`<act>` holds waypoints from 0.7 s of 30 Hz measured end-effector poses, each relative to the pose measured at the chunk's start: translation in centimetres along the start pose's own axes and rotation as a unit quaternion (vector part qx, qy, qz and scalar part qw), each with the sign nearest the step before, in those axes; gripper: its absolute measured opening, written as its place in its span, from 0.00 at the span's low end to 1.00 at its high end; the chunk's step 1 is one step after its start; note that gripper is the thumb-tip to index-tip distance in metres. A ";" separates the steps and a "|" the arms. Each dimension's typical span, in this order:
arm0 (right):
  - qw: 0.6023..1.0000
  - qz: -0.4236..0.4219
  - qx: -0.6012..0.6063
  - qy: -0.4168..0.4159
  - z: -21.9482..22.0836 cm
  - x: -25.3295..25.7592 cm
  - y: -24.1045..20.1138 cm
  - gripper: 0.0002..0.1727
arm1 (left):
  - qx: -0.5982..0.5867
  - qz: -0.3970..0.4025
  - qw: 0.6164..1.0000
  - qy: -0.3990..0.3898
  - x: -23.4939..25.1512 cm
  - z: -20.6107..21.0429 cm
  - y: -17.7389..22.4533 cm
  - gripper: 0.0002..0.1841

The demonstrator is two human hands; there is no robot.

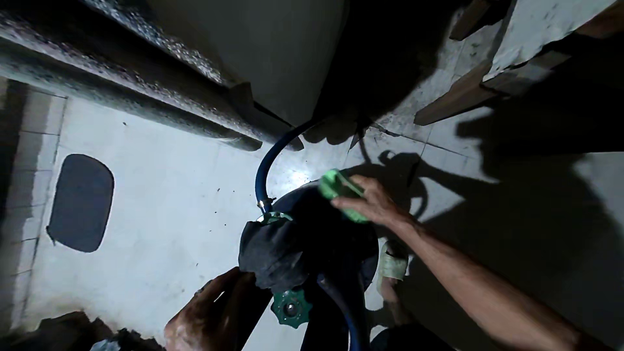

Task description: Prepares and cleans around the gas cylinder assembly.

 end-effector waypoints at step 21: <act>0.994 -0.038 -0.049 -0.087 2.9 5.6 -1.8 0.23 | -0.014 -0.001 0.999 -0.042 0.5 0.5 -1.2 0.14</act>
Point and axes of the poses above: each hand's wrist, its own x-axis towards the middle knuckle, its own z-axis out of the palm, y = z × x, the point moved 2 cm from there along x, towards the middle knuckle, and after that the axes turned 7 degrees about -y, right-handed, at the moved point
